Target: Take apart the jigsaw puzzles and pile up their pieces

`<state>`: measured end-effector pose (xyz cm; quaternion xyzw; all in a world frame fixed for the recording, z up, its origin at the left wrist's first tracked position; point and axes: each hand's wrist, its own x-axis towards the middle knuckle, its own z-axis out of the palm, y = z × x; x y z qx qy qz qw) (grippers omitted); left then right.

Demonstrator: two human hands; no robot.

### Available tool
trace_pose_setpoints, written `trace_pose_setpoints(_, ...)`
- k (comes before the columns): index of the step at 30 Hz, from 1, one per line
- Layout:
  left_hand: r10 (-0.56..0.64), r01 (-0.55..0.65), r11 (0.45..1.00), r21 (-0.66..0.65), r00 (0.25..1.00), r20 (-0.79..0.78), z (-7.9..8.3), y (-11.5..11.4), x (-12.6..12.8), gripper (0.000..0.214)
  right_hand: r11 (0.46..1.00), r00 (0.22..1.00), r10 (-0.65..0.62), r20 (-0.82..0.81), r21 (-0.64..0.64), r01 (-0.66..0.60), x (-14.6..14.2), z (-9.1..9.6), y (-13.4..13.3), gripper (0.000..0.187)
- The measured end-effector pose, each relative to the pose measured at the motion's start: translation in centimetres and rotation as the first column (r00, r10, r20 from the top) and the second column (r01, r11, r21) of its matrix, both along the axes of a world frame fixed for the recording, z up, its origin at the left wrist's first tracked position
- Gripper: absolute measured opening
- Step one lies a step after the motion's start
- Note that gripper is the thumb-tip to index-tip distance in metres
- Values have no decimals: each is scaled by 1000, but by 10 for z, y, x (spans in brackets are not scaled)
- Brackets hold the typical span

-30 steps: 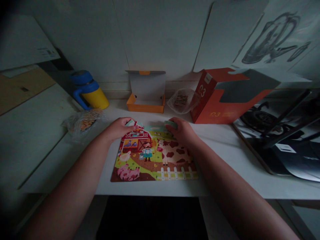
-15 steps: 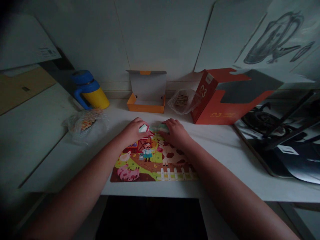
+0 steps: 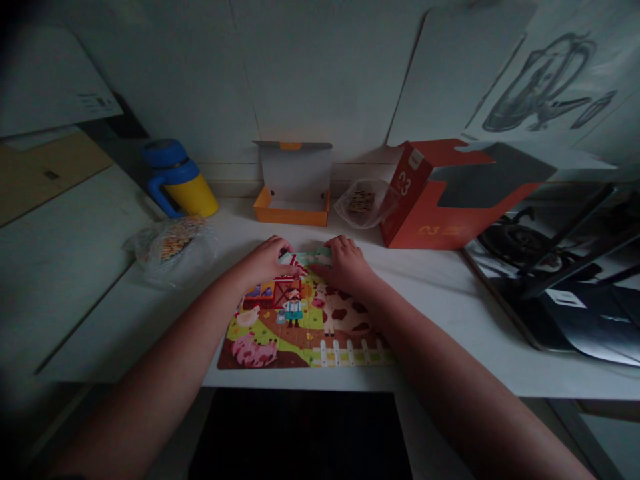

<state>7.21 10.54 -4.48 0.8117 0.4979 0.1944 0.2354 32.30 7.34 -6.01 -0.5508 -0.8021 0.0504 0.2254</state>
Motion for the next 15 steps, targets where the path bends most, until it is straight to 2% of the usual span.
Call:
trace_pose_setpoints(6,37,-20,996,-91,982,186,2,-7,1,46,988,987,-54,-153,-150,31,1,12,-6,51)
trace_pose_setpoints(11,36,19,986,-164,945,324,-3,-4,-1,41,986,969,5,-249,-159,-45,4,15,-5,40)
trace_pose_setpoints(15,138,-64,978,-197,911,389,-2,-2,-3,38,989,948,-24,-318,-146,-23,10,16,-3,29)
